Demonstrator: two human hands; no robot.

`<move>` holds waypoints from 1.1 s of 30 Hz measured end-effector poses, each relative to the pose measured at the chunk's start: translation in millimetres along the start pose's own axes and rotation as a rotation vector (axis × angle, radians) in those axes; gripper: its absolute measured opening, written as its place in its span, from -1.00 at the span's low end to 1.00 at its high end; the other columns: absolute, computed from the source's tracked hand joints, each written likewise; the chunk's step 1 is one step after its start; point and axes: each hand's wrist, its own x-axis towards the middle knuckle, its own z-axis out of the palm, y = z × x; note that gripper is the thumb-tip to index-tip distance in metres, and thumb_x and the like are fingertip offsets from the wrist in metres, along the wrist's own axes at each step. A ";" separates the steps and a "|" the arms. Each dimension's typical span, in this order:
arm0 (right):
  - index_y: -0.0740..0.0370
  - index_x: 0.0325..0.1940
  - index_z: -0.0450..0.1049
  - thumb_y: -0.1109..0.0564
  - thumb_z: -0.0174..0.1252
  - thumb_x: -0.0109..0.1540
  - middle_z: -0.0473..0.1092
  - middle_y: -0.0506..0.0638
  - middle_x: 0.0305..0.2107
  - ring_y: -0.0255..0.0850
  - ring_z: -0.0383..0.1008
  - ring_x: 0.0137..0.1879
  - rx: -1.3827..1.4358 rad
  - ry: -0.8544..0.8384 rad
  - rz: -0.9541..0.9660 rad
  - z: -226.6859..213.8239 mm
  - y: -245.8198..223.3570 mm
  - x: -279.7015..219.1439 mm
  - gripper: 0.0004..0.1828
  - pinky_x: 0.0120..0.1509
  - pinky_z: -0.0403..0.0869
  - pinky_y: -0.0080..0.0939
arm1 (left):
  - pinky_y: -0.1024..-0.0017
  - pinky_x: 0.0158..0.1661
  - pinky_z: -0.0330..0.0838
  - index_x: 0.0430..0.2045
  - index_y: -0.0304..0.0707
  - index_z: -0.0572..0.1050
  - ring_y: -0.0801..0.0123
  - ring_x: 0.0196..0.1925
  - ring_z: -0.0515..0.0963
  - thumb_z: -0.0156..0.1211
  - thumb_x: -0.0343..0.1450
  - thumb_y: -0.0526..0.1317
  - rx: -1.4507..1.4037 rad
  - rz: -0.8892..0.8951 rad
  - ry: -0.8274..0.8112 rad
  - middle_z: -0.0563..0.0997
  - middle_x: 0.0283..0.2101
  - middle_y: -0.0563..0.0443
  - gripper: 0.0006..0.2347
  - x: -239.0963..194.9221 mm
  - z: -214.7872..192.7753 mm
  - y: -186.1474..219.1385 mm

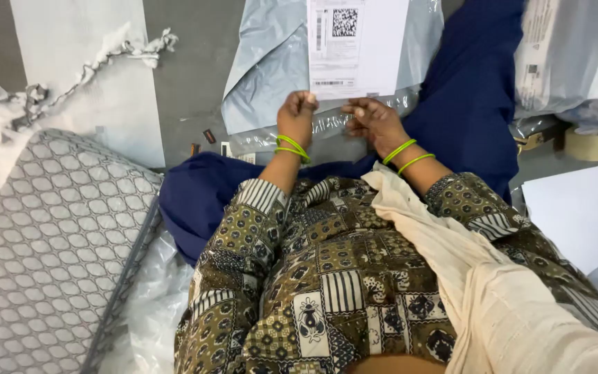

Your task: Sorting shipping labels and preparing items, likely pillows, for packaging while sitting on the floor.

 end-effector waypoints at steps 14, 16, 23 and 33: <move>0.25 0.10 0.60 0.48 0.12 0.16 0.54 0.15 0.08 0.06 0.59 0.18 -1.169 0.278 -0.914 -12.5 -34.2 17.1 -0.53 0.23 0.57 -0.06 | 0.20 0.07 0.44 0.24 -0.44 0.21 0.13 0.11 0.46 0.46 0.23 -0.24 0.558 0.184 0.072 0.38 0.20 -0.26 -0.30 4.9 -2.5 59.6; 0.22 0.14 0.58 0.52 0.05 0.14 0.52 0.14 0.13 0.07 0.56 0.22 -1.203 0.235 -0.882 -17.9 -25.7 22.1 -0.46 0.25 0.56 -0.10 | 0.12 0.16 0.38 0.27 -0.46 0.20 0.01 0.21 0.40 0.49 0.20 -0.25 0.698 0.348 0.059 0.34 0.26 -0.32 -0.25 7.5 -11.5 73.4; 0.13 -0.07 0.66 0.37 0.22 0.19 0.56 -0.03 0.03 -0.01 0.51 0.17 -1.390 0.084 -0.797 -50.1 -7.4 39.7 -0.71 0.30 0.47 -0.05 | 0.16 0.12 0.38 -0.24 -0.08 0.66 0.03 0.12 0.48 0.41 0.14 -0.35 1.035 0.396 -0.420 0.61 -0.03 0.02 -0.68 10.3 -27.9 33.1; 0.16 -0.22 0.64 0.11 0.38 0.26 0.55 -0.03 -0.11 0.03 0.42 0.10 -1.356 0.247 -0.678 -74.5 4.1 54.1 -0.90 0.23 0.38 0.00 | 0.25 -0.08 0.46 -0.36 -0.21 0.62 0.08 -0.12 0.55 0.49 0.22 -0.27 0.835 0.144 -0.131 0.62 -0.24 -0.03 -0.81 22.5 -24.2 42.3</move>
